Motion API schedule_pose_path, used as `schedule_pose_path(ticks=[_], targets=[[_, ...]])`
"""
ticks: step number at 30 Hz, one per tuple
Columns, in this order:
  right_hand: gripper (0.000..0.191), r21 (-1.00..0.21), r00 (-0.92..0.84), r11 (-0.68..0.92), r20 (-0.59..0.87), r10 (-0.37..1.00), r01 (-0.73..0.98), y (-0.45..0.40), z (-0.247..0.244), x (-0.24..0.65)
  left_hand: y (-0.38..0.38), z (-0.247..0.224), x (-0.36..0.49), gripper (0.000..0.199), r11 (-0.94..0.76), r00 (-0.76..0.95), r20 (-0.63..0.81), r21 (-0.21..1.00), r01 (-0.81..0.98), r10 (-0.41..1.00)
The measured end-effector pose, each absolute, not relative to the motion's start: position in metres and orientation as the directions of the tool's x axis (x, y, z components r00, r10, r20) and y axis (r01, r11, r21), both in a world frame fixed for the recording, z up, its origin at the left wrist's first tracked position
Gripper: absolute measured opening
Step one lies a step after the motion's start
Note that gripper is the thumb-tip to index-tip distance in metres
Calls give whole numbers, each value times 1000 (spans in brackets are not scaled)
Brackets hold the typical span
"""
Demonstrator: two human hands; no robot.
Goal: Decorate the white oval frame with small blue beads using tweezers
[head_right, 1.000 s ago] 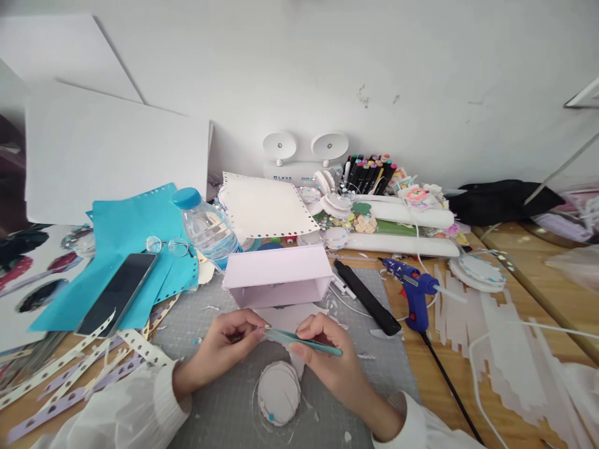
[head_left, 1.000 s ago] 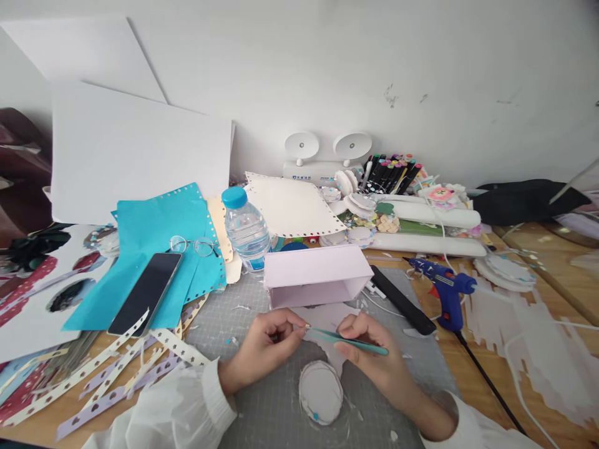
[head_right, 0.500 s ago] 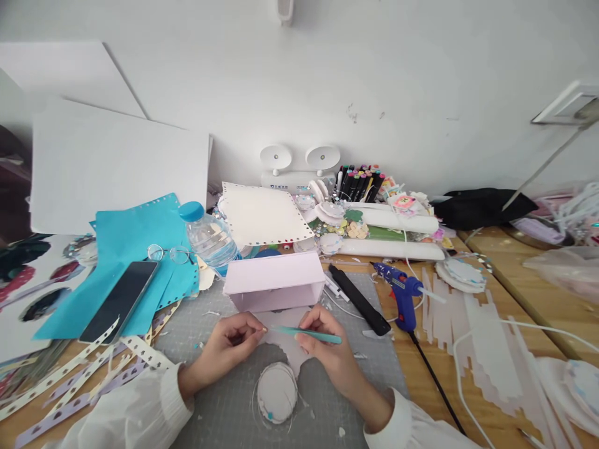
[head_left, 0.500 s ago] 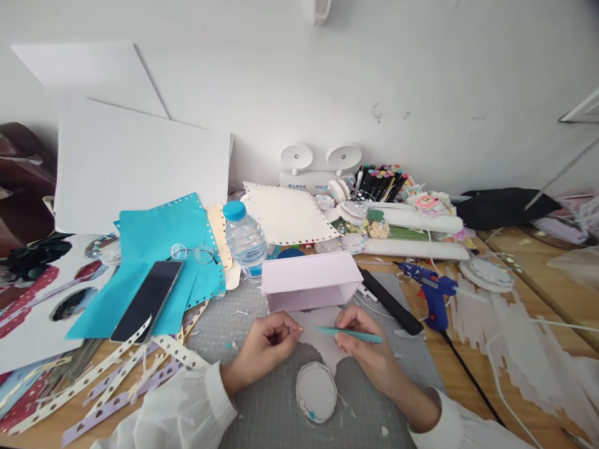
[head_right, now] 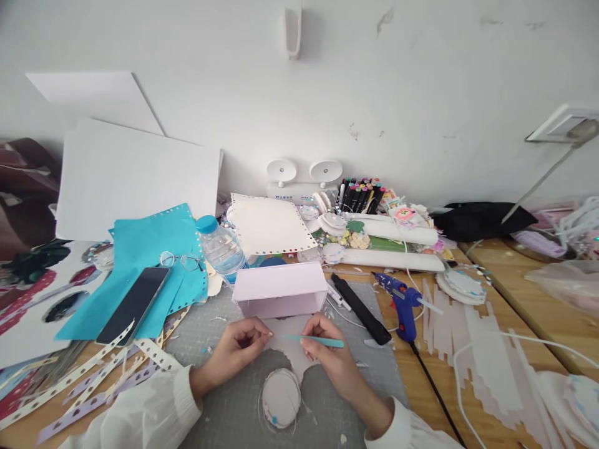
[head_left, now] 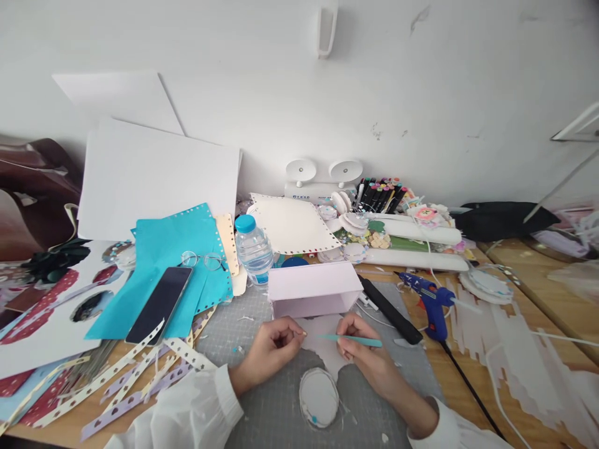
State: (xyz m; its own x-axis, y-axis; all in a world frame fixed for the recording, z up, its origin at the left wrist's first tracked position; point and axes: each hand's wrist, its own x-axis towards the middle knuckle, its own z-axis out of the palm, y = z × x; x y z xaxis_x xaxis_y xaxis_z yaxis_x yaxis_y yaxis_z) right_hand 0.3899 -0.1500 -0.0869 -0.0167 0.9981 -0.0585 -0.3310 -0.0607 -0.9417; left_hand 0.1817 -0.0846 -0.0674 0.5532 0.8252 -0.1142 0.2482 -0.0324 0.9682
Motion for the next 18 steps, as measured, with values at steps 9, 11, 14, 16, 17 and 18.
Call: schedule_pose_path(ticks=[9,11,14,16,17,18], targets=[[19,-934,-44,-76,-65,997,-349,-150,-85,389,-85,-70,182,25,-32,542,-111,968,248,833],[19,-934,-46,-80,-68,997,-349,-150,-85,389,-86,-69,182,25,-35,542,-109,968,248,833],[19,-934,-47,-86,-74,996,-347,-149,-85,389,-86,-69,182,25,-38,544,-109,967,252,832],[19,-935,-46,-90,-78,996,-344,-149,-84,389,-86,-68,182,26,-38,544,-112,966,256,831],[19,-935,-46,-91,-80,996,-342,-149,-84,389,-85,-68,182,26,-38,544,-113,965,258,831],[19,-936,-47,-93,-82,996,-339,-149,-84,389,-85,-67,182,26,-37,545,-115,965,260,831]])
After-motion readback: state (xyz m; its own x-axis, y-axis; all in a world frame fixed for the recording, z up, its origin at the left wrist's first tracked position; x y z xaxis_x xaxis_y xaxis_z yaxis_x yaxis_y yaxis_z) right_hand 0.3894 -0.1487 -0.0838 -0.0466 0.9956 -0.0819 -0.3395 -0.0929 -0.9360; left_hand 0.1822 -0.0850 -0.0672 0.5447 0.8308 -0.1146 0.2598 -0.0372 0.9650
